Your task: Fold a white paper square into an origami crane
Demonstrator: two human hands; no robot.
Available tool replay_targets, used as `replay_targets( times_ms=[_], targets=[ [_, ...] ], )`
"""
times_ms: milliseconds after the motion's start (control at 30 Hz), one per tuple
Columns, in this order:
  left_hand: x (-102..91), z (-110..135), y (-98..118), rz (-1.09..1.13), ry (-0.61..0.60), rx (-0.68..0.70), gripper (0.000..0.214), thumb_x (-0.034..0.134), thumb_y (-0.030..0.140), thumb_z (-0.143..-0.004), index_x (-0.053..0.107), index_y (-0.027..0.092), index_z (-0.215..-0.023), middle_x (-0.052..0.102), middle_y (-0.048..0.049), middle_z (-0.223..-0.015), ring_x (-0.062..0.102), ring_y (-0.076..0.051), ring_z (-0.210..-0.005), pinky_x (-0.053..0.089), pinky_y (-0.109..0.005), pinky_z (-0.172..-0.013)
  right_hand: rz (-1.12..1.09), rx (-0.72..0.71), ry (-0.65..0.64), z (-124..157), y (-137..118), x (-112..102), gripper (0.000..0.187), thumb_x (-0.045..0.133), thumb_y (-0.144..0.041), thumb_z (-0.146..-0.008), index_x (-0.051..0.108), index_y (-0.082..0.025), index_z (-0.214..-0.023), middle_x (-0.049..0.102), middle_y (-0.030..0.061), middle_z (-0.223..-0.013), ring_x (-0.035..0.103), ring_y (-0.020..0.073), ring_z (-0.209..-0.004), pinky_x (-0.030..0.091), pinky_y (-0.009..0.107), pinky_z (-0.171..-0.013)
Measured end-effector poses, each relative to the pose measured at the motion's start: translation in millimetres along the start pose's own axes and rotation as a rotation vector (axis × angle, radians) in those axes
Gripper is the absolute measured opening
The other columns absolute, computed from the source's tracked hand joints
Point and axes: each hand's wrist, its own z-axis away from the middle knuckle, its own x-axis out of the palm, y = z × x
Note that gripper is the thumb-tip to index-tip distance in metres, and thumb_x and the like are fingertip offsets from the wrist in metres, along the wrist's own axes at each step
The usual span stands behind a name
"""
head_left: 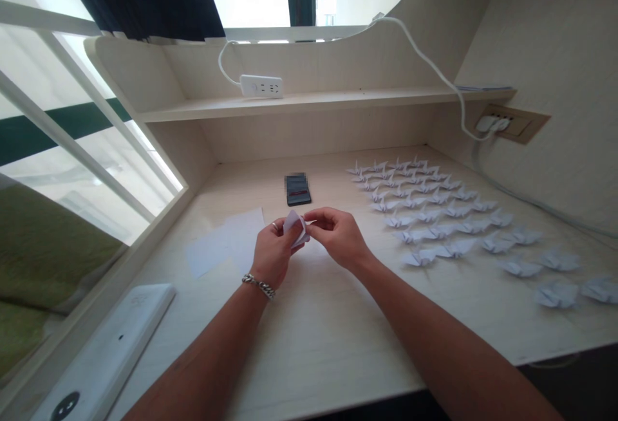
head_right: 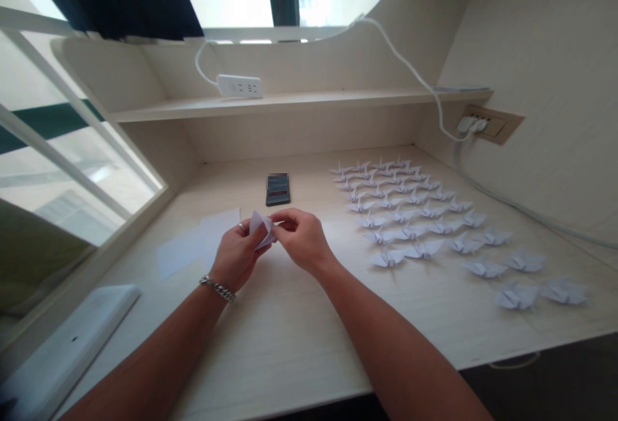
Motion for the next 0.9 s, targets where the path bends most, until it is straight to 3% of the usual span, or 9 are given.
replay_targets(
  times_ms=[467, 900],
  targets=[
    [-0.4, -1.3, -2.6, 0.049, -0.067, -0.014, 0.042, 0.082, 0.036, -0.061, 0.067, 0.011, -0.091, 0.070, -0.0038, -0.076, 0.063, -0.013, -0.068, 0.051, -0.025, -0.067, 0.000, 0.043, -0.049, -3.0, 0.8, -3.7, 0.024, 0.071, -0.019, -0.068, 0.072, -0.014, -0.092, 0.073, 0.0073, -0.083, 0.068, 0.0182, -0.075, 0.056, 0.033, -0.073],
    [-6.1, 0.2, 6.5, 0.052, -0.224, 0.065, 0.038, 0.080, 0.026, -0.061, 0.068, 0.012, -0.095, 0.072, -0.0063, -0.085, 0.068, -0.020, -0.081, 0.053, -0.037, -0.082, -0.074, 0.015, -0.114, -1.1, -7.5, -6.8, 0.028, 0.072, -0.019, -0.068, 0.075, -0.017, -0.096, 0.075, 0.0059, -0.093, 0.068, 0.0183, -0.081, 0.055, 0.032, -0.077]
  ],
)
